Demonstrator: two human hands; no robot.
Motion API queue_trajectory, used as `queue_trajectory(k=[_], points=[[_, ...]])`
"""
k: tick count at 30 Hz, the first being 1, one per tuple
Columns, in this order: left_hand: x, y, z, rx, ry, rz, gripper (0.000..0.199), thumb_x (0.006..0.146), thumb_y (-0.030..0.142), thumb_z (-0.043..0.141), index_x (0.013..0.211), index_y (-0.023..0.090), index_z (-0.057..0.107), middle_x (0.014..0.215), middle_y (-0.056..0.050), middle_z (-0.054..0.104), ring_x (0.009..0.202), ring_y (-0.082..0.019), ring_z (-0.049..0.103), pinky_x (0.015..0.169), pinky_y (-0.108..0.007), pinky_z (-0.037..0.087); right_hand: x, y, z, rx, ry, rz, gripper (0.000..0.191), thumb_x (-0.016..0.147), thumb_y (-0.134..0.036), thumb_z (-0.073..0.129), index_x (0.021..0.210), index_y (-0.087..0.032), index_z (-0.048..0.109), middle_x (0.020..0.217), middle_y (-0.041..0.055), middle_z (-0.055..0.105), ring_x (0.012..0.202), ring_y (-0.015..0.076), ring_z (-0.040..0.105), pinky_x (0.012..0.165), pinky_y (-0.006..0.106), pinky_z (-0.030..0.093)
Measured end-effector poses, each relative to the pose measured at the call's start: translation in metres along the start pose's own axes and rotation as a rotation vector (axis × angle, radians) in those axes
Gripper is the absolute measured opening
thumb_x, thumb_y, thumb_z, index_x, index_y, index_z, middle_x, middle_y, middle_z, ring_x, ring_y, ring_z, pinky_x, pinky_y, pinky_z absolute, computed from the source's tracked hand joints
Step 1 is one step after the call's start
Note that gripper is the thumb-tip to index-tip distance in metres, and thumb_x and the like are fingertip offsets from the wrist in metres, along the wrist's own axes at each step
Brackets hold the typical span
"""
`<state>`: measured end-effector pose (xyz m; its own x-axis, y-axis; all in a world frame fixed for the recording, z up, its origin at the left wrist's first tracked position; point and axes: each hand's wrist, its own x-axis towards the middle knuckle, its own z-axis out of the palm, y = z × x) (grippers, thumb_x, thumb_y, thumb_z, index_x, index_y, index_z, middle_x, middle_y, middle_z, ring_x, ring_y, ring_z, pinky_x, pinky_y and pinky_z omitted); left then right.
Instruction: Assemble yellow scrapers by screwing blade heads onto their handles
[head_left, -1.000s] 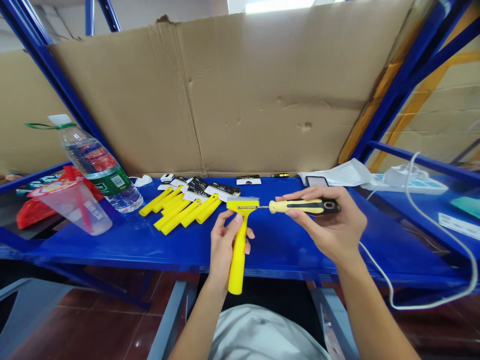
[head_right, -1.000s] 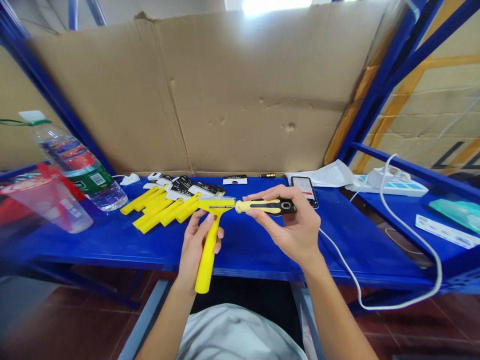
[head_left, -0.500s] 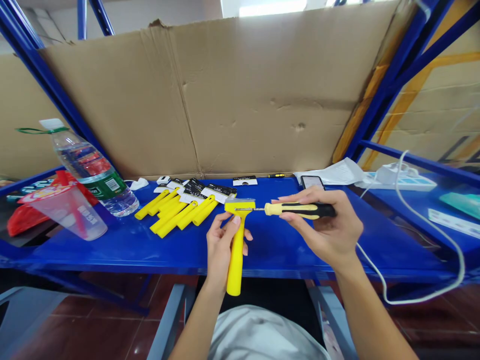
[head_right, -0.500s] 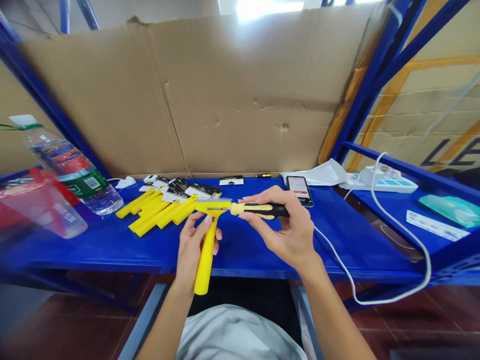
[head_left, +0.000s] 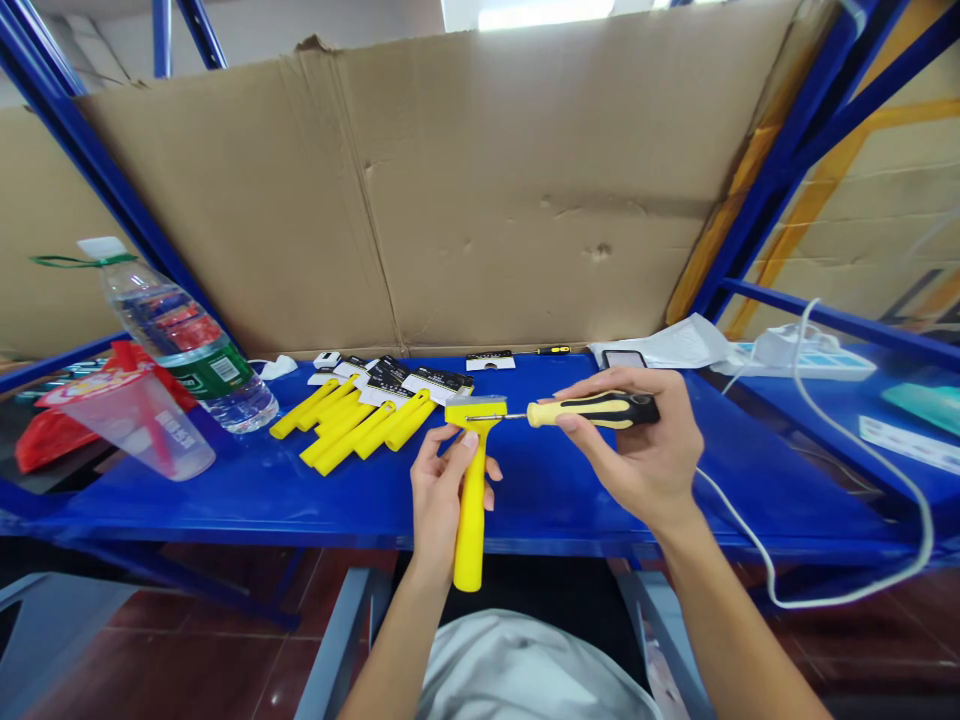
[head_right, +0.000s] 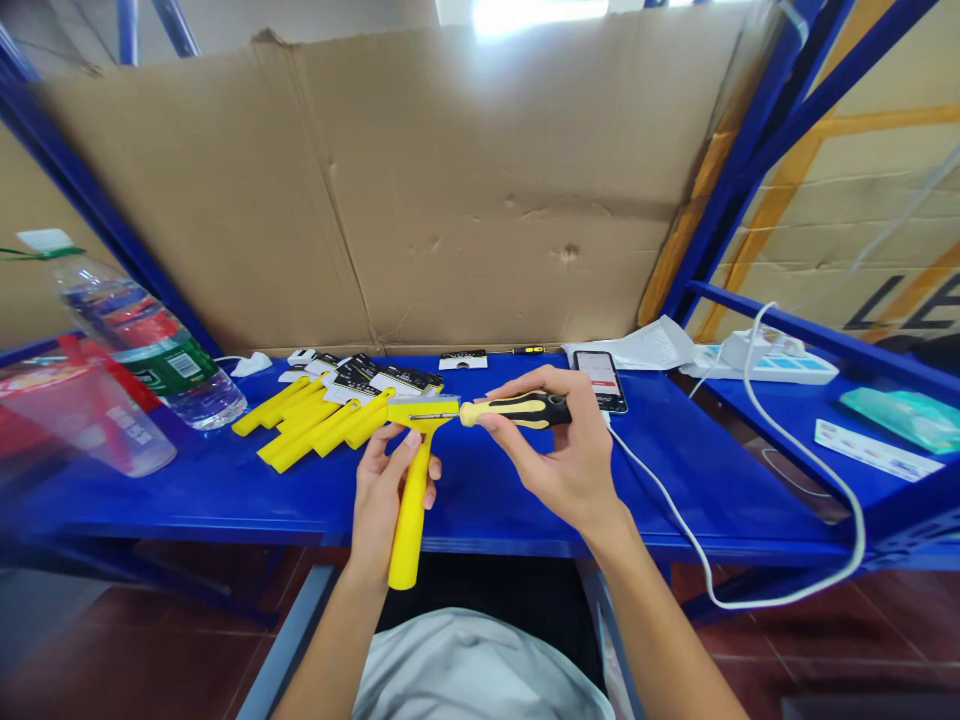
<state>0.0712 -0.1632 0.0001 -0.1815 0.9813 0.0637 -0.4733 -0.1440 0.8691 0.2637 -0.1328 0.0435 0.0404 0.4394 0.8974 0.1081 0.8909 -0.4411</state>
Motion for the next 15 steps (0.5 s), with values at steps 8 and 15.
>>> queue_trajectory(k=[8,15], points=[[0.0007,-0.0008,-0.0006,-0.013,-0.005,-0.001,0.054,0.084,0.050,0.090,0.111,0.023,0.052,0.065,0.002,0.072,0.038,-0.012,0.057,0.040,-0.019,0.043,0.0036,-0.0096,0.0012,0.108,-0.078,-0.065,0.046,0.087,0.003,0.084,0.119,-0.025,0.066,0.108,0.0045,0.080,0.102,0.0279,0.084,0.089,0.045,0.070],[-0.0005,-0.0004,-0.0003,-0.017,-0.011,0.003,0.051,0.086,0.048,0.090,0.110,0.023,0.052,0.066,0.001,0.074,0.040,-0.012,0.058,0.040,-0.019,0.044,0.0027,-0.0098,-0.0006,0.103,-0.116,-0.031,0.051,0.089,0.002,0.082,0.127,-0.026,0.062,0.121,0.0072,0.077,0.112,0.0297,0.082,0.093,0.049,0.069]])
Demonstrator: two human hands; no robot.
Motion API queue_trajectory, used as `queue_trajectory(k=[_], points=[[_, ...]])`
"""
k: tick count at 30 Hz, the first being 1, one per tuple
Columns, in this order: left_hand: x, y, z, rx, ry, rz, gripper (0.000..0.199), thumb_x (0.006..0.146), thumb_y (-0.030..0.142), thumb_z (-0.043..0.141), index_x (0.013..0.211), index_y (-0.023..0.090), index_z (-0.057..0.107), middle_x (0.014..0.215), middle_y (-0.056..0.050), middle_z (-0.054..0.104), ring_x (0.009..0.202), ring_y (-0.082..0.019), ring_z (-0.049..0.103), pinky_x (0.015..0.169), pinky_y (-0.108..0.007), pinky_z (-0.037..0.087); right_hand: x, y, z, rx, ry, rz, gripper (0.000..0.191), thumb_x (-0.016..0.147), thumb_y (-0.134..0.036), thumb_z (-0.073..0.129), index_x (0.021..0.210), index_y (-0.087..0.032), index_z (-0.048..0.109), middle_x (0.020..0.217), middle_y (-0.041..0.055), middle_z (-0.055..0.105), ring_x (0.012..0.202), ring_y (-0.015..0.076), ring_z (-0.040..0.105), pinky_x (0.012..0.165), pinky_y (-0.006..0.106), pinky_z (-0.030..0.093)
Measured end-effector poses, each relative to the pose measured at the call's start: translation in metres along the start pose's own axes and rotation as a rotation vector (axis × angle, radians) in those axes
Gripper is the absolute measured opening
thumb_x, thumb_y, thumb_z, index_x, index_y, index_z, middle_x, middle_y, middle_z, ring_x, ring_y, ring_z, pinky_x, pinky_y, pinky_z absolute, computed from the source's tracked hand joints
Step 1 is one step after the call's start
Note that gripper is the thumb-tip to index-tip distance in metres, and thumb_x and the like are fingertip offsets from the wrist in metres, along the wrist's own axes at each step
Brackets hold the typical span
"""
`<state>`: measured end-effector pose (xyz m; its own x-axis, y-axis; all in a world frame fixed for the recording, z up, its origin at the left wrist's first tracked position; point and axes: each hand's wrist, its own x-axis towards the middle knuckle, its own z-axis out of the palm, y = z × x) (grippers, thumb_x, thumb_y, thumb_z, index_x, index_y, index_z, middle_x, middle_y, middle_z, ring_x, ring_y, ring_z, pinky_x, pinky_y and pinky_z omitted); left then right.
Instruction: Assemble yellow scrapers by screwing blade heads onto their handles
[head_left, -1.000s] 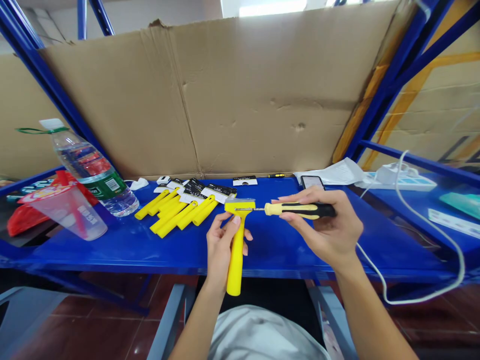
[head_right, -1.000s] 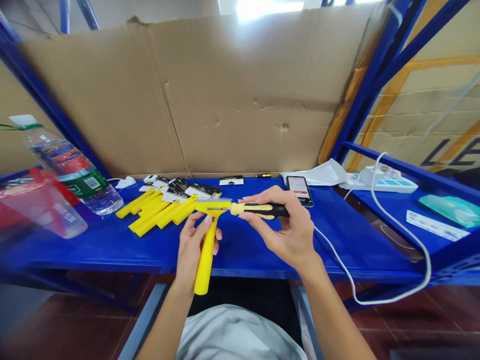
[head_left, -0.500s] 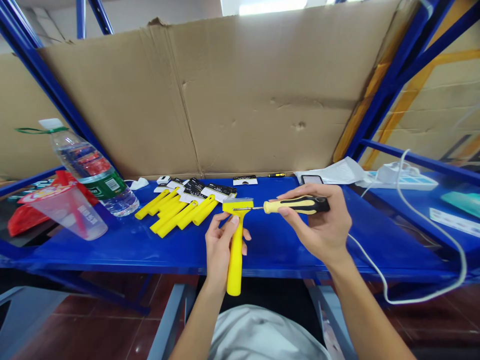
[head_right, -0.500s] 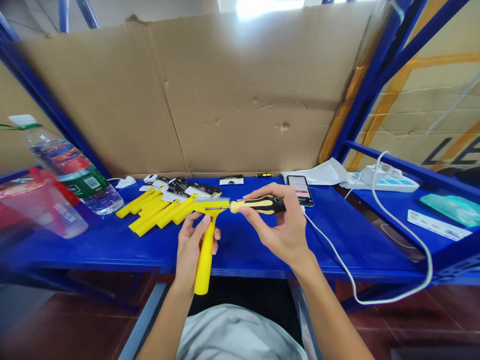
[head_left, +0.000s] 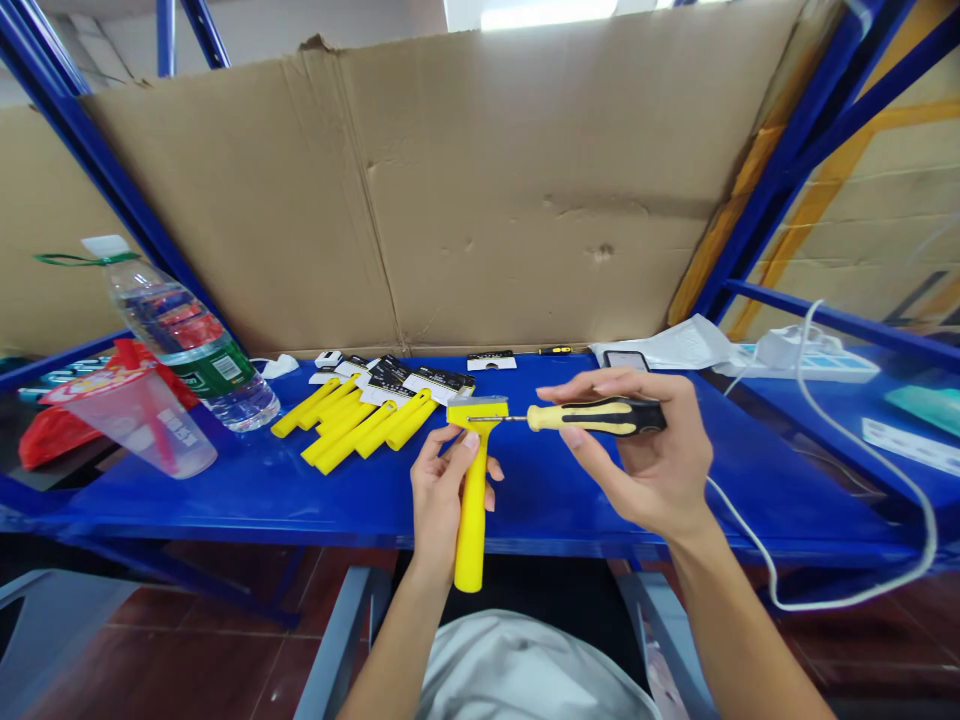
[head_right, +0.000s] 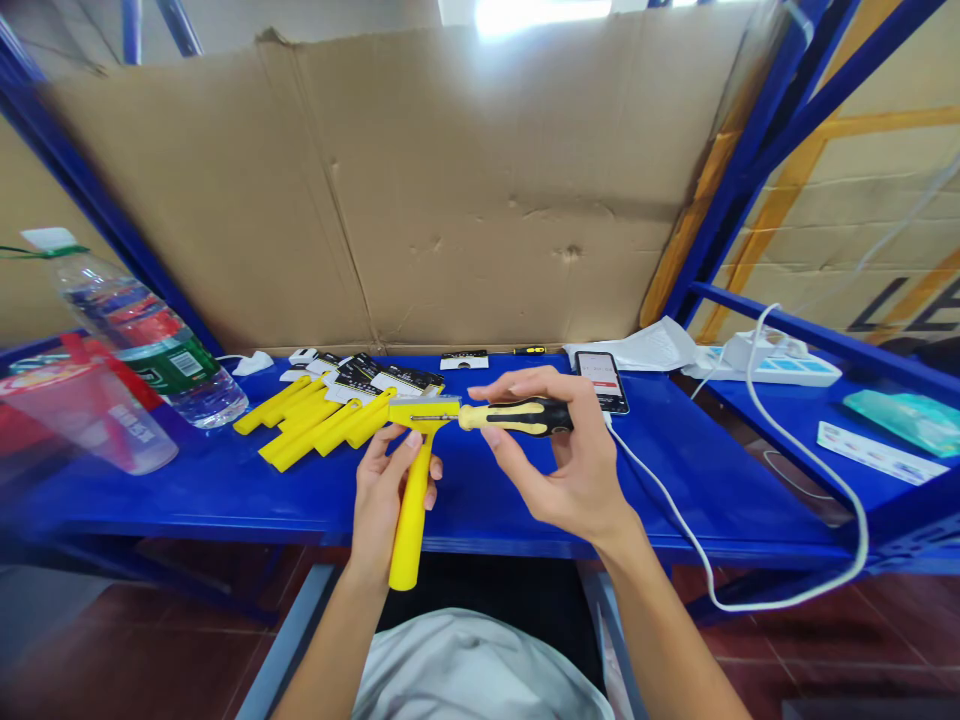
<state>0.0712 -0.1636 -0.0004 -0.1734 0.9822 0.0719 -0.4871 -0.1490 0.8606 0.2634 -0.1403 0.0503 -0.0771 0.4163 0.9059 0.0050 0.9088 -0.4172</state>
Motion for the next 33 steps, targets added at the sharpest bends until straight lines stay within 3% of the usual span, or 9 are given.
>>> queue_trajectory(k=[2,8,12,14,19,25,30,33], points=[[0.000,0.000,0.000,-0.009,0.002,0.005,0.051,0.086,0.047,0.090,0.110,0.023,0.052,0.066,0.001,0.073,0.040,-0.012,0.058,0.040,-0.019,0.044,-0.001,-0.001,0.000,0.042,-0.033,0.022,0.051,0.091,0.002,0.079,0.130,-0.027,0.061,0.126,0.0081,0.075,0.116,0.0310,0.081,0.098,0.053,0.068],[0.001,-0.001,0.000,-0.008,-0.002,0.002,0.051,0.086,0.047,0.090,0.109,0.024,0.052,0.066,0.002,0.073,0.038,-0.013,0.058,0.039,-0.020,0.045,-0.002,0.001,0.001,-0.109,0.073,-0.066,0.051,0.082,0.000,0.091,0.119,-0.027,0.067,0.102,0.0023,0.081,0.096,0.0265,0.084,0.085,0.042,0.070],[0.001,0.000,0.000,-0.006,0.003,-0.001,0.052,0.085,0.048,0.091,0.109,0.024,0.052,0.066,0.002,0.073,0.039,-0.012,0.058,0.039,-0.019,0.044,-0.001,-0.002,0.001,0.060,0.025,0.088,0.045,0.092,-0.005,0.082,0.126,-0.027,0.063,0.128,0.0076,0.074,0.117,0.0295,0.081,0.098,0.050,0.071],[0.001,-0.001,-0.001,-0.001,-0.005,-0.001,0.052,0.085,0.048,0.090,0.109,0.024,0.052,0.065,0.001,0.073,0.039,-0.012,0.058,0.039,-0.018,0.044,0.001,-0.003,0.002,0.089,0.036,0.113,0.041,0.094,-0.006,0.081,0.124,-0.027,0.063,0.131,0.0084,0.074,0.119,0.0299,0.081,0.101,0.051,0.071],[0.000,0.000,0.000,0.005,-0.021,-0.004,0.051,0.087,0.048,0.089,0.110,0.024,0.050,0.065,0.000,0.074,0.039,-0.012,0.058,0.040,-0.019,0.044,0.003,-0.001,0.005,0.010,0.151,0.058,0.032,0.090,-0.008,0.087,0.110,-0.024,0.067,0.101,0.0021,0.078,0.093,0.0241,0.084,0.090,0.045,0.074],[-0.005,0.004,0.007,-0.035,0.026,0.021,0.049,0.087,0.045,0.089,0.110,0.024,0.052,0.065,0.002,0.073,0.041,-0.010,0.057,0.041,-0.017,0.043,0.002,0.004,-0.002,0.153,0.024,0.171,0.036,0.094,-0.013,0.084,0.121,-0.027,0.064,0.125,0.0074,0.075,0.119,0.0306,0.081,0.101,0.051,0.070],[-0.005,0.004,0.007,-0.041,0.039,0.014,0.049,0.087,0.045,0.089,0.111,0.024,0.053,0.065,0.004,0.071,0.040,-0.010,0.056,0.041,-0.017,0.043,0.002,0.006,-0.002,-0.003,0.072,0.085,0.035,0.089,-0.010,0.089,0.113,-0.026,0.068,0.103,0.0034,0.080,0.098,0.0268,0.085,0.090,0.043,0.073],[-0.004,0.003,0.005,-0.038,0.030,0.017,0.049,0.086,0.045,0.090,0.111,0.024,0.053,0.066,0.003,0.071,0.042,-0.011,0.060,0.041,-0.017,0.043,0.002,0.006,-0.003,-0.002,0.068,0.099,0.034,0.091,-0.013,0.088,0.116,-0.026,0.068,0.108,0.0041,0.079,0.102,0.0266,0.084,0.092,0.043,0.072]])
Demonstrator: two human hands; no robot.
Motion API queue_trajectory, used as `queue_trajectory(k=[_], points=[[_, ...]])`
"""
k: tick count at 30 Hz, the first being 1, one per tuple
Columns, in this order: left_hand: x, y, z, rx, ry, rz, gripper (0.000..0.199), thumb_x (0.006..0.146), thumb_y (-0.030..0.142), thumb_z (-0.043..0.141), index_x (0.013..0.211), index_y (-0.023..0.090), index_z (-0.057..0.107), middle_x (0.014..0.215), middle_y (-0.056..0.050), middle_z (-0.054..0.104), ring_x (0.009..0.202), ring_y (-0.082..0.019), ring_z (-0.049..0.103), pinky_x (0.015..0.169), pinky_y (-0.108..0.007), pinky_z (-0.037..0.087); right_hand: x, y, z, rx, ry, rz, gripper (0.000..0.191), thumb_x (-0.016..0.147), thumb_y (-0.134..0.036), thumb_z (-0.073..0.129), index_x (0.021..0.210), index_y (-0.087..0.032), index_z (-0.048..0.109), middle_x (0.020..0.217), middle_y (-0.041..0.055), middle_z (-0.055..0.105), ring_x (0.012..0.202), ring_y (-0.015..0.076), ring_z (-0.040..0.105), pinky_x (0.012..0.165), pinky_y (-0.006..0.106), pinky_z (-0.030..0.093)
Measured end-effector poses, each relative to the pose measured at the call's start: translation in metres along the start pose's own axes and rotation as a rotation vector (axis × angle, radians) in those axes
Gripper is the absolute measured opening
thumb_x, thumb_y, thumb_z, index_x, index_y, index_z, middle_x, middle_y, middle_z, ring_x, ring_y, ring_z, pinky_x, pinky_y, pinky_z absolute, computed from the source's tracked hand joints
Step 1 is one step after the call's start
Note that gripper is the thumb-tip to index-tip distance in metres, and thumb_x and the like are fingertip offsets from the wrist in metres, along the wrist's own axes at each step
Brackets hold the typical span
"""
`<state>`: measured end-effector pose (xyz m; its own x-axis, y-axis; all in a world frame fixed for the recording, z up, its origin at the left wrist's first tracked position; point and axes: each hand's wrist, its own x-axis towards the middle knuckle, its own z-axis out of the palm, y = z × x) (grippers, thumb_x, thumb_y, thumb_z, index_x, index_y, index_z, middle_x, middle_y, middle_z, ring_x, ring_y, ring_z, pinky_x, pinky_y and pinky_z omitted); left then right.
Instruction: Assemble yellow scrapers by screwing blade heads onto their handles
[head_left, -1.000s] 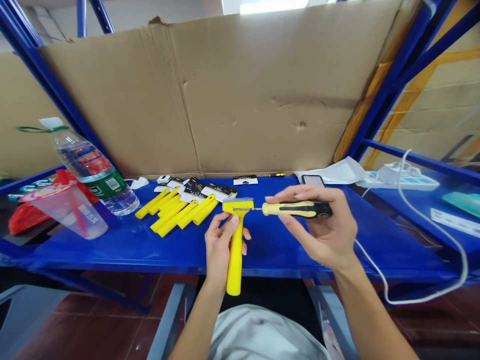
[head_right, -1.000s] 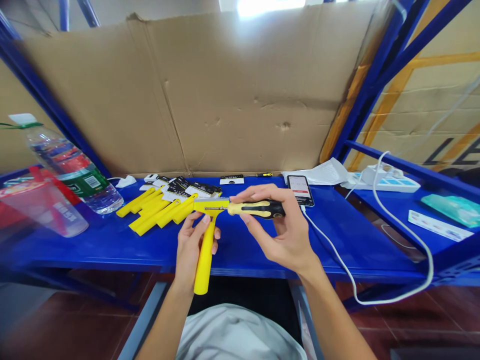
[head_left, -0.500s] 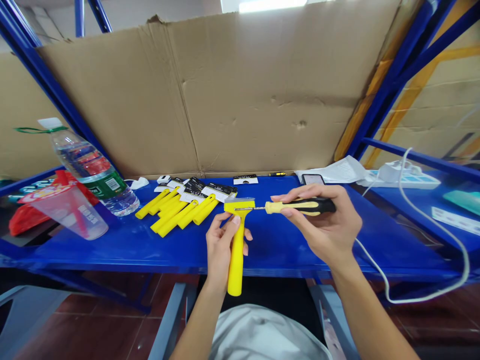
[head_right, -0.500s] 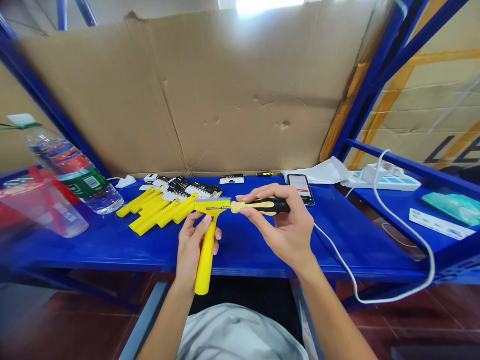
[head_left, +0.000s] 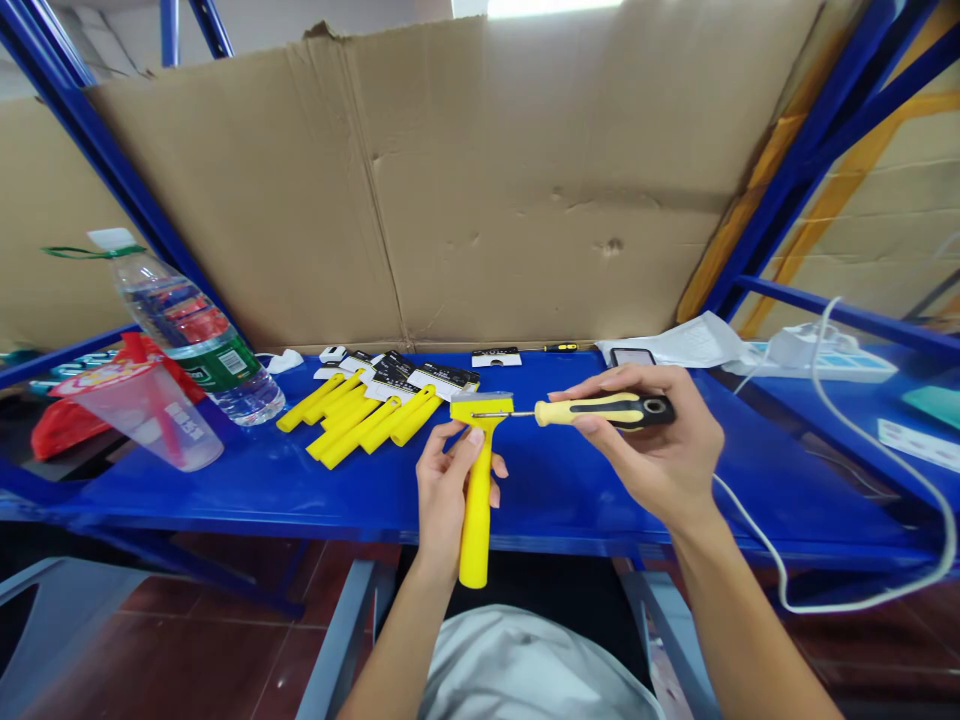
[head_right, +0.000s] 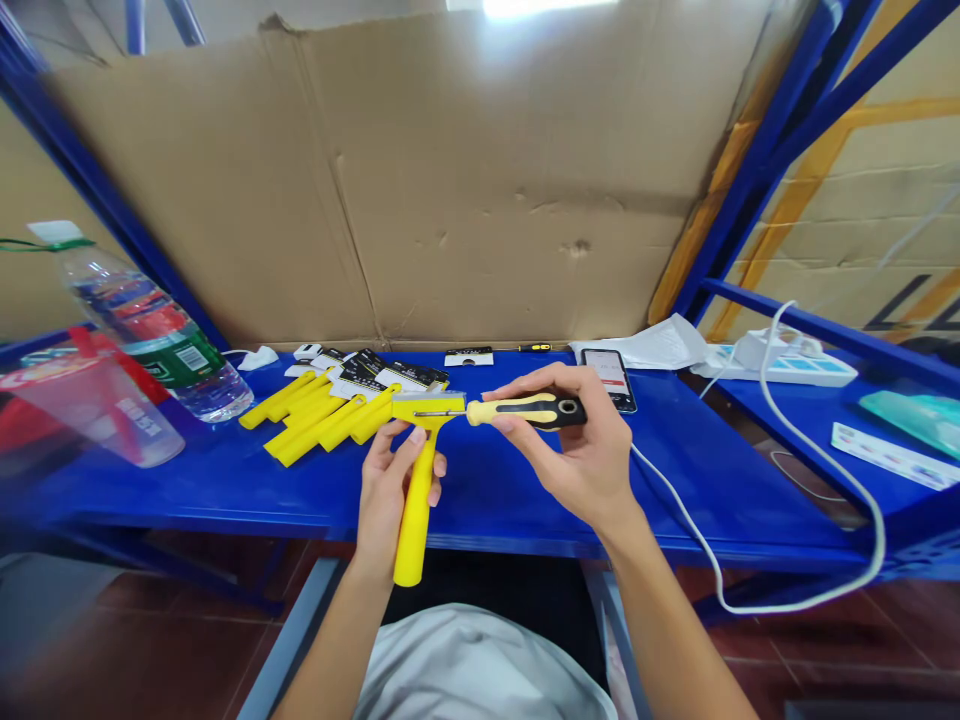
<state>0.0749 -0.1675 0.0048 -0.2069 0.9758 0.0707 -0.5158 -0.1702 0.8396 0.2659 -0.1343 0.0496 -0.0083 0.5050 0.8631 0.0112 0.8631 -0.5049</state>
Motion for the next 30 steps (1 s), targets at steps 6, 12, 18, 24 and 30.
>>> queue_trajectory(k=[6,12,18,24,30], points=[[0.0029,-0.0008,-0.0037,0.010,-0.020,-0.022,0.051,0.086,0.047,0.091,0.111,0.024,0.052,0.066,0.003,0.072,0.040,-0.012,0.059,0.041,-0.018,0.043,-0.0007,-0.0026,-0.0025,0.042,-0.042,0.014,0.034,0.092,-0.012,0.087,0.117,-0.026,0.069,0.113,0.0051,0.077,0.107,0.0285,0.083,0.097,0.048,0.071],[0.0048,-0.0017,-0.0052,0.021,-0.045,-0.023,0.052,0.085,0.048,0.091,0.110,0.023,0.052,0.066,0.002,0.073,0.039,-0.012,0.058,0.040,-0.019,0.043,-0.0021,-0.0047,-0.0005,0.028,-0.021,0.013,0.040,0.090,-0.015,0.090,0.120,-0.029,0.067,0.113,0.0043,0.077,0.105,0.0277,0.083,0.094,0.047,0.071],[0.0051,-0.0027,-0.0061,0.019,-0.045,-0.014,0.049,0.086,0.047,0.090,0.109,0.023,0.054,0.066,0.002,0.073,0.039,-0.012,0.058,0.039,-0.019,0.044,-0.0010,-0.0031,0.0039,0.042,0.021,-0.029,0.042,0.087,-0.019,0.093,0.118,-0.032,0.068,0.110,0.0037,0.078,0.098,0.0289,0.084,0.091,0.049,0.073],[0.0040,-0.0041,-0.0068,0.037,-0.072,-0.018,0.048,0.086,0.048,0.090,0.106,0.022,0.054,0.065,0.001,0.072,0.039,-0.013,0.059,0.038,-0.021,0.044,-0.0035,-0.0040,0.0037,0.047,0.008,-0.049,0.055,0.087,-0.009,0.089,0.130,-0.033,0.063,0.121,0.0039,0.073,0.106,0.0277,0.083,0.094,0.048,0.072],[0.0028,-0.0033,-0.0050,0.040,-0.081,-0.007,0.045,0.088,0.046,0.088,0.103,0.023,0.053,0.063,0.001,0.072,0.038,-0.012,0.057,0.038,-0.020,0.043,-0.0034,-0.0069,0.0066,0.017,0.036,-0.091,0.052,0.087,-0.006,0.089,0.124,-0.030,0.062,0.116,0.0041,0.075,0.100,0.0255,0.082,0.091,0.047,0.073]])
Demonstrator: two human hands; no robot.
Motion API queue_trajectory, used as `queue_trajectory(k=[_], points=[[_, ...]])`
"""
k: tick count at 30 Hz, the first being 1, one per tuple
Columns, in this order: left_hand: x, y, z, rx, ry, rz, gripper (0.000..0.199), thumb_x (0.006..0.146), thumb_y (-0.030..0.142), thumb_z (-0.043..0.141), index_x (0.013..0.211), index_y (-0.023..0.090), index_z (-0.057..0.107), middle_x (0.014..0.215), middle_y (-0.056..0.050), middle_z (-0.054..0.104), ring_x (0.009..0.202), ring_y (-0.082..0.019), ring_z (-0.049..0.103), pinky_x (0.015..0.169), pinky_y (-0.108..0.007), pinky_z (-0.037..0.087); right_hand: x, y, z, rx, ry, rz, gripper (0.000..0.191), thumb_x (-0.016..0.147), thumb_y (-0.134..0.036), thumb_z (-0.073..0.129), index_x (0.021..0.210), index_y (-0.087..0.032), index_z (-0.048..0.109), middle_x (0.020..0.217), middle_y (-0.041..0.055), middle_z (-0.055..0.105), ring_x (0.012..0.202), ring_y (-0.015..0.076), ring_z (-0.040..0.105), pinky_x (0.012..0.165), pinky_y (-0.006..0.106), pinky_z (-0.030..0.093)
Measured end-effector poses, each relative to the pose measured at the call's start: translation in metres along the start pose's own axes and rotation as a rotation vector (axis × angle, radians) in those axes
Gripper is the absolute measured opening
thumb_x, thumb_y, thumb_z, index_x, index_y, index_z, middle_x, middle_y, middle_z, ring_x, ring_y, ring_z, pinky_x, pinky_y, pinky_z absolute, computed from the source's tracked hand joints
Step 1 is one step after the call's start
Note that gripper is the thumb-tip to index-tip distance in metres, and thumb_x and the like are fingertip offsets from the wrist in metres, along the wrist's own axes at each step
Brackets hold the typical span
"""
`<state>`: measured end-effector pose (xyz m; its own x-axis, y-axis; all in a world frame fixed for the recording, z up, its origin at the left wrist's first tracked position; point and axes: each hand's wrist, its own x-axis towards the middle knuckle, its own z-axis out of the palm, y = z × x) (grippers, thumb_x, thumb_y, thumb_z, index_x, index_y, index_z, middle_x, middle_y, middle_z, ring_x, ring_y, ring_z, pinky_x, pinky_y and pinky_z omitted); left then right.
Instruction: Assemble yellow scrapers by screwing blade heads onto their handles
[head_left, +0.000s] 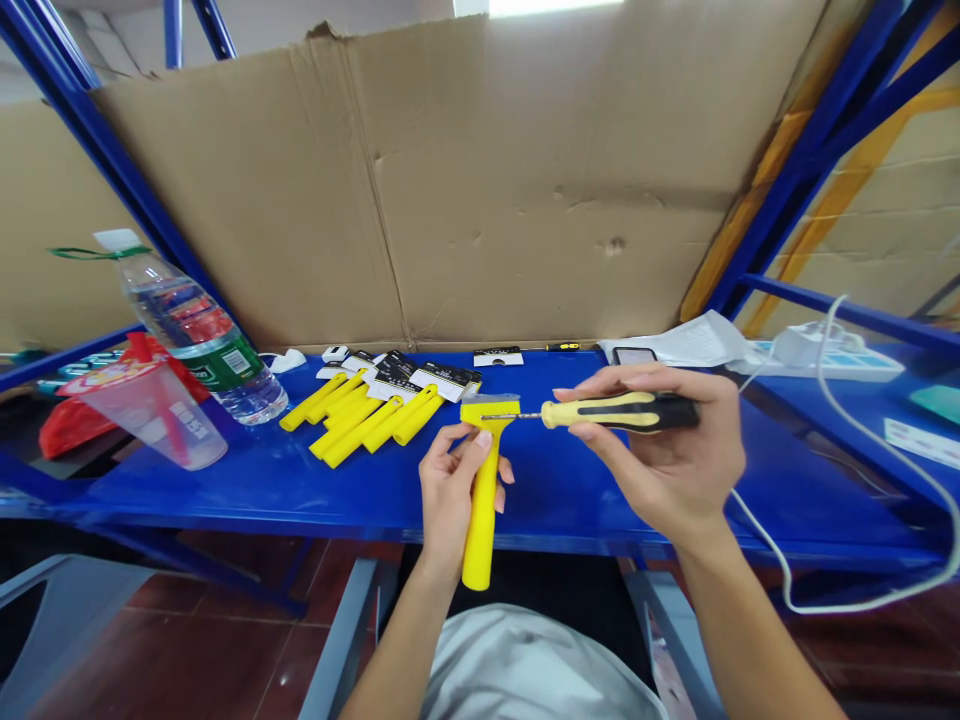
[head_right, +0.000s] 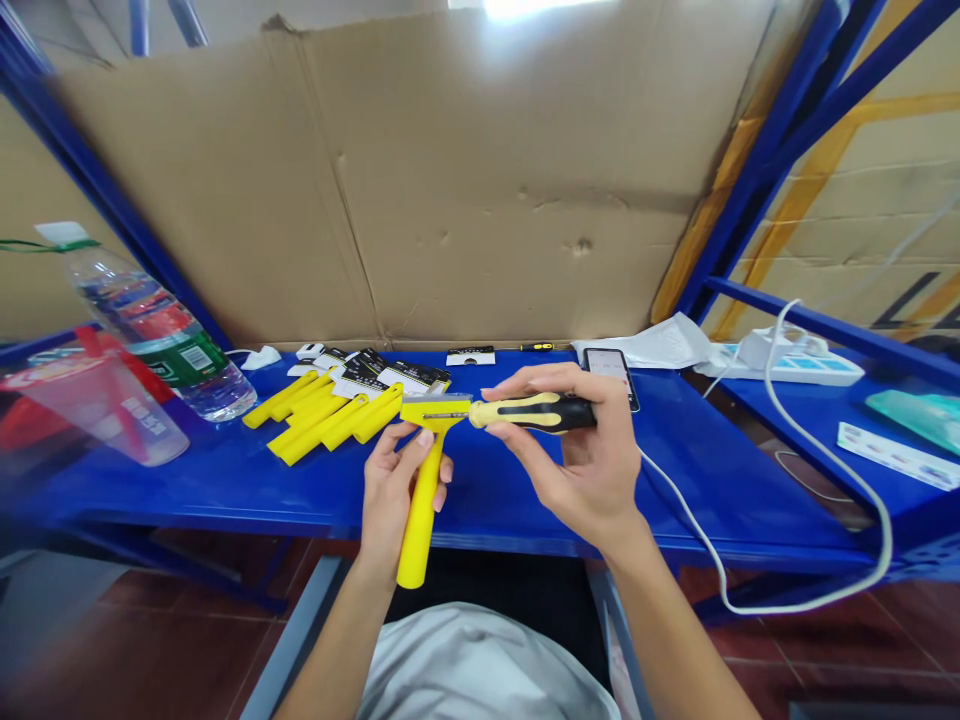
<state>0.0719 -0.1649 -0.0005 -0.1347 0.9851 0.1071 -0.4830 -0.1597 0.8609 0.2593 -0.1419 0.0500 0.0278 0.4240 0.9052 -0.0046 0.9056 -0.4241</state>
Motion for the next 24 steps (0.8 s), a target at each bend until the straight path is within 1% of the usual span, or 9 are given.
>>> queue_trajectory(k=[2,7,9,11,13,16,18,22,24], points=[[-0.0007,0.0006,0.0007,0.010,0.000,0.006,0.044,0.088,0.047,0.088,0.101,0.023,0.054,0.063,0.001,0.072,0.038,-0.012,0.057,0.038,-0.020,0.043,0.0007,0.0010,-0.0003,-0.039,0.043,-0.045,0.054,0.082,-0.008,0.094,0.121,-0.030,0.063,0.107,0.0027,0.076,0.095,0.0254,0.081,0.089,0.047,0.073],[-0.0011,0.0016,0.0009,0.010,0.007,0.002,0.045,0.086,0.047,0.089,0.101,0.022,0.055,0.063,0.001,0.072,0.038,-0.012,0.057,0.038,-0.020,0.043,0.0013,-0.0019,-0.0044,0.032,-0.056,0.078,0.049,0.091,-0.011,0.086,0.128,-0.030,0.061,0.140,0.0104,0.069,0.119,0.0311,0.080,0.099,0.055,0.072],[-0.0009,0.0016,0.0008,0.005,0.011,0.001,0.046,0.086,0.047,0.090,0.101,0.023,0.054,0.063,0.002,0.071,0.038,-0.012,0.057,0.038,-0.020,0.043,0.0014,-0.0030,-0.0039,0.028,-0.047,0.053,0.045,0.091,-0.009,0.086,0.124,-0.029,0.064,0.135,0.0102,0.071,0.118,0.0309,0.080,0.094,0.054,0.074],[-0.0011,0.0018,0.0009,-0.002,0.015,0.000,0.047,0.086,0.047,0.090,0.103,0.023,0.053,0.063,0.002,0.071,0.038,-0.012,0.057,0.038,-0.020,0.044,0.0013,-0.0026,-0.0023,-0.005,0.004,0.004,0.043,0.087,-0.008,0.089,0.118,-0.028,0.067,0.123,0.0084,0.074,0.115,0.0302,0.079,0.086,0.050,0.076],[-0.0017,0.0022,0.0012,0.000,0.020,-0.005,0.048,0.086,0.047,0.090,0.104,0.024,0.052,0.063,0.002,0.071,0.039,-0.012,0.057,0.039,-0.020,0.044,0.0006,-0.0014,-0.0012,-0.027,0.036,-0.014,0.048,0.083,-0.009,0.094,0.117,-0.028,0.066,0.119,0.0078,0.074,0.119,0.0312,0.077,0.084,0.049,0.077],[-0.0024,0.0027,0.0016,0.010,0.029,-0.009,0.049,0.087,0.047,0.089,0.106,0.024,0.051,0.064,0.002,0.072,0.039,-0.012,0.057,0.039,-0.019,0.042,-0.0007,-0.0007,-0.0015,0.014,-0.022,0.052,0.052,0.087,-0.010,0.090,0.125,-0.029,0.062,0.136,0.0102,0.070,0.129,0.0328,0.074,0.096,0.053,0.074],[-0.0022,0.0027,0.0014,0.007,0.035,-0.007,0.049,0.088,0.047,0.088,0.108,0.024,0.050,0.063,0.003,0.072,0.039,-0.011,0.055,0.039,-0.018,0.042,-0.0010,-0.0009,-0.0016,0.056,-0.076,0.095,0.047,0.093,-0.008,0.083,0.128,-0.029,0.060,0.142,0.0106,0.068,0.126,0.0312,0.077,0.102,0.054,0.071],[-0.0010,0.0020,0.0004,0.000,0.037,0.000,0.050,0.089,0.046,0.088,0.112,0.025,0.049,0.063,0.003,0.071,0.040,-0.012,0.056,0.041,-0.018,0.042,-0.0004,0.0013,0.0015,0.041,-0.066,-0.015,0.044,0.090,-0.002,0.084,0.119,-0.027,0.063,0.110,0.0035,0.078,0.102,0.0265,0.084,0.092,0.046,0.074],[-0.0005,0.0018,0.0000,0.001,0.037,-0.003,0.050,0.088,0.046,0.088,0.112,0.025,0.049,0.063,0.003,0.071,0.042,-0.012,0.058,0.041,-0.018,0.043,-0.0008,0.0030,0.0031,0.022,-0.041,-0.040,0.046,0.088,-0.001,0.086,0.118,-0.027,0.063,0.105,0.0019,0.077,0.097,0.0253,0.084,0.089,0.045,0.073]])
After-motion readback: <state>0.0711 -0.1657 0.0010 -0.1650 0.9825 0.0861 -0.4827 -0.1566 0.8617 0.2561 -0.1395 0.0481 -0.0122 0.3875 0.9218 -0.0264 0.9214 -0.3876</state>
